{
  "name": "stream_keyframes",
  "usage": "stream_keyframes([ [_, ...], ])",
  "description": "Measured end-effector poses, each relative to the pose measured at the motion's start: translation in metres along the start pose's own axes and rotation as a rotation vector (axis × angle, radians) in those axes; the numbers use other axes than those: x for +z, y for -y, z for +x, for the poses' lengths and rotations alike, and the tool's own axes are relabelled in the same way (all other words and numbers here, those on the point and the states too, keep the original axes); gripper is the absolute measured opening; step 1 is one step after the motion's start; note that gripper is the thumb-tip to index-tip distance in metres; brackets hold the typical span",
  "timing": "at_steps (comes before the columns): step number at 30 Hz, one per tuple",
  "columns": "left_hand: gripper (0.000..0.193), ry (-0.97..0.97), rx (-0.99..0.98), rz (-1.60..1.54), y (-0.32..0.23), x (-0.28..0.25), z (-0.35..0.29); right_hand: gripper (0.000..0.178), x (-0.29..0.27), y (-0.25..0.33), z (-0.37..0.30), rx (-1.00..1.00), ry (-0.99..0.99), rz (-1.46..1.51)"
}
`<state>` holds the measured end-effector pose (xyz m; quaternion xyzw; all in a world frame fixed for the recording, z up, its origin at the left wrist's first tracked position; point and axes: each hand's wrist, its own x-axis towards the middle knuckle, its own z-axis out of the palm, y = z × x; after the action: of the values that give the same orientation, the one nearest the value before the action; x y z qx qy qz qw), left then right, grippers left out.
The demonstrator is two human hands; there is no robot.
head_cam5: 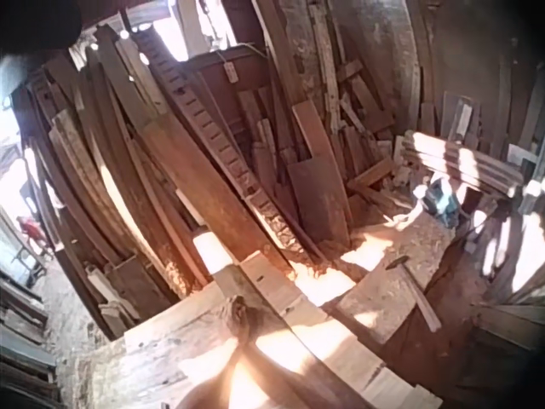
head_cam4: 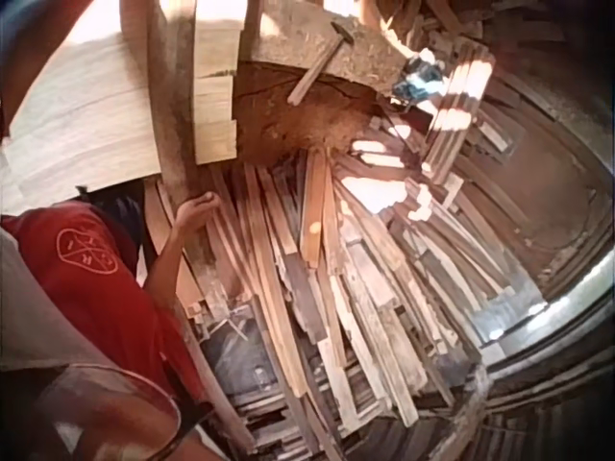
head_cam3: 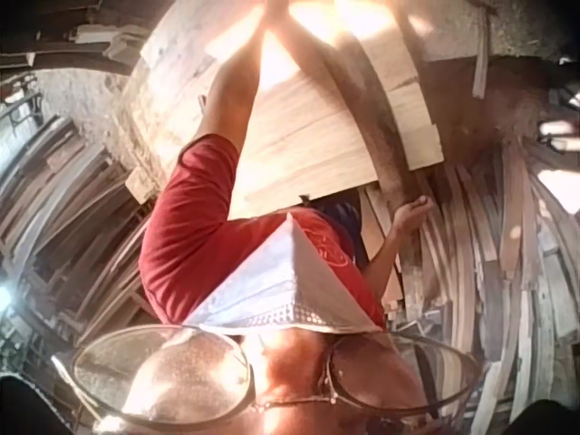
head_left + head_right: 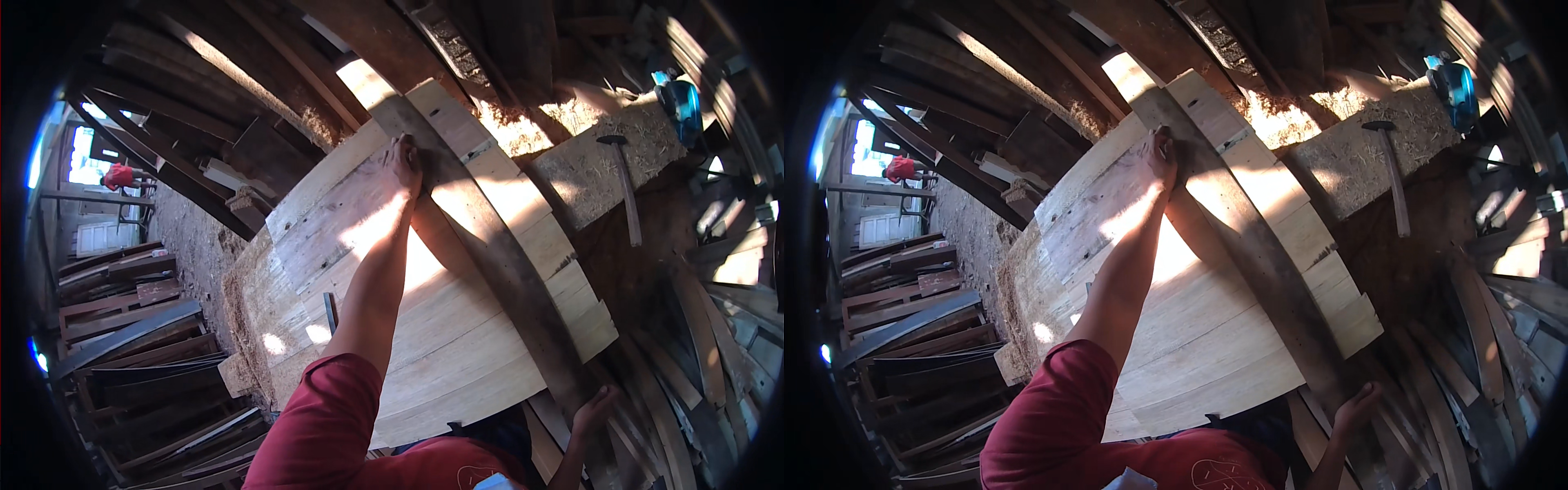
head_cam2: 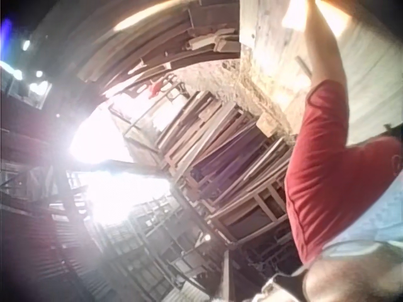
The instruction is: The person marks lines across wooden boards using a square ruler and a pencil, positions a curved wooden strip over the boards, and hammers nails into it with a hammer.
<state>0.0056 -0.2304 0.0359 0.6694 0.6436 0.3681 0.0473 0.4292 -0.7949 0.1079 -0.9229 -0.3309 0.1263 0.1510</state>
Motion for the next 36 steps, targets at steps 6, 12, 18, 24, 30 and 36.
stream_keyframes([
  [6,0.018,-0.081,0.065,-0.015,-0.014,0.006,0.001,0.036,-0.011,-0.002,0.003,0.057,0.038,-0.014],
  [12,0.022,-0.009,0.219,0.036,-0.025,-0.008,0.001,0.043,-0.018,-0.027,0.005,0.097,0.066,-0.006],
  [18,0.016,-0.014,0.296,-0.007,-0.028,-0.011,-0.003,0.041,-0.014,-0.042,0.003,0.08,0.075,-0.016],
  [24,0.026,0.009,0.338,-0.019,-0.028,-0.011,-0.008,0.04,-0.02,-0.031,0.002,0.082,0.063,-0.017],
  [30,0.022,0.079,0.132,-0.05,-0.03,-0.008,-0.012,0.039,-0.024,-0.014,0.008,0.132,0.11,-0.069],
  [36,0.017,0.102,0.334,-0.048,-0.022,-0.017,-0.011,0.038,-0.015,-0.04,0.004,0.075,0.089,-0.093],
])
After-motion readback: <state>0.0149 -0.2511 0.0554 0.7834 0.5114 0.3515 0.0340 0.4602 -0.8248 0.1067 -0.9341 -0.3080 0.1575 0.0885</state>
